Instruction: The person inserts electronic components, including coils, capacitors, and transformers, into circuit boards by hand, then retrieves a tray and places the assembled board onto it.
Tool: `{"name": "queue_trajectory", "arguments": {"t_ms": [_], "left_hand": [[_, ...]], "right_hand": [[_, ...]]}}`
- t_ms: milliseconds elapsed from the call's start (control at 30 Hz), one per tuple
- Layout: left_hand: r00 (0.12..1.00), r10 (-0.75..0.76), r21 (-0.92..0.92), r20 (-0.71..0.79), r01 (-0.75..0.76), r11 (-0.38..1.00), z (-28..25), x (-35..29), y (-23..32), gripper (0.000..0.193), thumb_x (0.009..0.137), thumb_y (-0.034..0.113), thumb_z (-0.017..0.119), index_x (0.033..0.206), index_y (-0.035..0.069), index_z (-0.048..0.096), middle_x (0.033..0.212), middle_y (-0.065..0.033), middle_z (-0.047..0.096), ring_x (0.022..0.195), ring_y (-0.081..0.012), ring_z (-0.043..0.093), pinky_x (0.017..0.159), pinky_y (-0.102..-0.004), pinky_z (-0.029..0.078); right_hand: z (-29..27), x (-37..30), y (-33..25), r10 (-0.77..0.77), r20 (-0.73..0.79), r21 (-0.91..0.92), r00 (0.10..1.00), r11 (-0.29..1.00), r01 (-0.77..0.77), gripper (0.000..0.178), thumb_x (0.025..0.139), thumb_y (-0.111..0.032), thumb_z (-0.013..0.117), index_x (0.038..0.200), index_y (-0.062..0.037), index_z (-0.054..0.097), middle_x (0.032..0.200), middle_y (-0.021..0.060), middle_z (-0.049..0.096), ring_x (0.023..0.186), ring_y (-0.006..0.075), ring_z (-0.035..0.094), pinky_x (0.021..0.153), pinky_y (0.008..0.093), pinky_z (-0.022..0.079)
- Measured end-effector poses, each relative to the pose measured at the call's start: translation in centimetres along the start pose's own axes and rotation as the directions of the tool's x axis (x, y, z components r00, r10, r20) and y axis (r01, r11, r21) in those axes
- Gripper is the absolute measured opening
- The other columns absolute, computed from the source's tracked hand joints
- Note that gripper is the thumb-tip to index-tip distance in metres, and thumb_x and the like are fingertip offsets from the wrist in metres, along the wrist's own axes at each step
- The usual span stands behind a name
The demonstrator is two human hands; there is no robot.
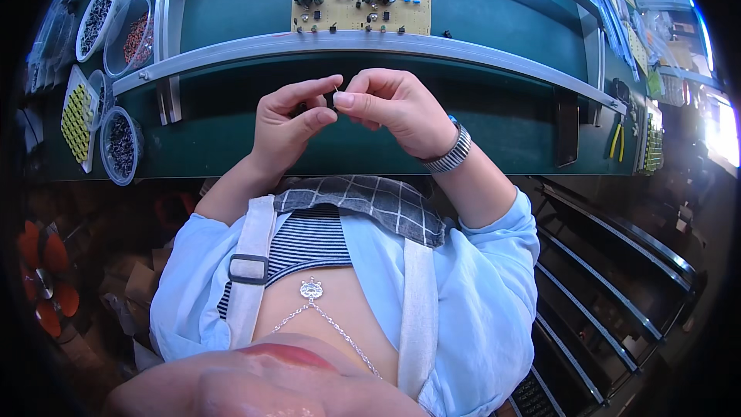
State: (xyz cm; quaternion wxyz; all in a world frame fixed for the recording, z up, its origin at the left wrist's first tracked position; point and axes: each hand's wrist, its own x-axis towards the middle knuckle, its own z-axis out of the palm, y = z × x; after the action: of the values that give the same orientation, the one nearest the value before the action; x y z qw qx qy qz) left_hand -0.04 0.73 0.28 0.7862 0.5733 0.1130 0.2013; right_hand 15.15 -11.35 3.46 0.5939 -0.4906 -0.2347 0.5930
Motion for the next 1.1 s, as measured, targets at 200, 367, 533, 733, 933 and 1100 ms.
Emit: {"name": "queue_trajectory", "arguments": {"t_ms": [200, 367, 533, 733, 933, 1100], "left_hand": [[0.977, 0.166, 0.102, -0.136, -0.153, 0.983, 0.4, 0.1, -1.0, 0.022, 0.085, 0.011, 0.069, 0.106, 0.005, 0.066, 0.072, 0.0025, 0.056, 0.061, -0.0032, 0.048, 0.055, -0.0163, 0.039], [0.984, -0.140, -0.478, -0.109, 0.071, 0.875, 0.3, 0.3, -1.0, 0.019, 0.088, 0.014, 0.065, 0.106, 0.006, 0.065, 0.066, 0.0028, 0.052, 0.054, -0.0027, 0.041, 0.047, -0.0174, 0.031], [0.928, -0.366, -0.654, 0.078, 0.324, 0.683, -0.6, 0.8, -0.3, 0.024, 0.092, 0.021, 0.060, 0.110, 0.005, 0.061, 0.063, 0.0037, 0.045, 0.050, -0.0040, 0.036, 0.043, -0.0186, 0.026], [0.836, -0.543, -0.664, 0.085, 0.453, 0.594, 0.0, 1.5, 1.1, 0.032, 0.097, 0.028, 0.049, 0.120, 0.006, 0.051, 0.068, 0.0028, 0.043, 0.051, -0.0031, 0.033, 0.040, -0.0171, 0.022], [0.746, -0.659, -0.657, 0.099, 0.546, 0.519, 0.3, 1.8, 1.3, 0.034, 0.100, 0.025, 0.040, 0.125, 0.002, 0.044, 0.074, -0.0004, 0.048, 0.050, -0.0058, 0.037, 0.040, -0.0183, 0.025], [0.748, -0.653, -0.552, 0.121, 0.597, 0.582, 0.2, 1.5, 1.5, 0.032, 0.101, 0.025, 0.037, 0.122, 0.003, 0.046, 0.066, -0.0007, 0.046, 0.043, -0.0061, 0.034, 0.038, -0.0190, 0.025]], "right_hand": [[1.1, 0.1, 0.5, -0.124, -0.123, -0.138, 0.985, 0.985, 0.107, 0.013, 0.085, -0.017, 0.069, 0.088, -0.0046, 0.066, 0.074, -0.0010, 0.061, 0.065, 0.0064, 0.053, 0.058, 0.0195, 0.042], [1.9, 1.0, 0.2, -0.656, 0.019, -0.723, 0.754, 0.512, 0.463, 0.016, 0.079, -0.013, 0.072, 0.092, -0.0054, 0.067, 0.078, 0.0051, 0.064, 0.066, 0.0137, 0.060, 0.058, 0.0244, 0.048], [1.1, 1.7, -1.2, -0.701, 0.308, -0.844, 0.643, 0.111, 0.525, 0.019, 0.075, -0.005, 0.073, 0.092, -0.0043, 0.067, 0.082, 0.0089, 0.066, 0.072, 0.0170, 0.064, 0.060, 0.0259, 0.050], [-1.8, 5.4, -5.9, -0.641, 0.260, -0.929, 0.722, 0.039, 0.369, 0.017, 0.076, -0.008, 0.072, 0.093, -0.0065, 0.069, 0.078, 0.0062, 0.065, 0.069, 0.0172, 0.062, 0.062, 0.0265, 0.050], [-4.6, 8.8, -9.2, -0.506, 0.271, -0.963, 0.819, -0.144, 0.229, 0.018, 0.081, -0.021, 0.069, 0.094, -0.0078, 0.070, 0.081, 0.0045, 0.064, 0.072, 0.0167, 0.061, 0.066, 0.0282, 0.050], [-5.4, 9.6, -9.7, -0.437, 0.298, -0.954, 0.849, -0.153, 0.257, 0.021, 0.082, -0.023, 0.069, 0.095, -0.0068, 0.070, 0.081, 0.0049, 0.064, 0.072, 0.0171, 0.061, 0.066, 0.0279, 0.050]]}}
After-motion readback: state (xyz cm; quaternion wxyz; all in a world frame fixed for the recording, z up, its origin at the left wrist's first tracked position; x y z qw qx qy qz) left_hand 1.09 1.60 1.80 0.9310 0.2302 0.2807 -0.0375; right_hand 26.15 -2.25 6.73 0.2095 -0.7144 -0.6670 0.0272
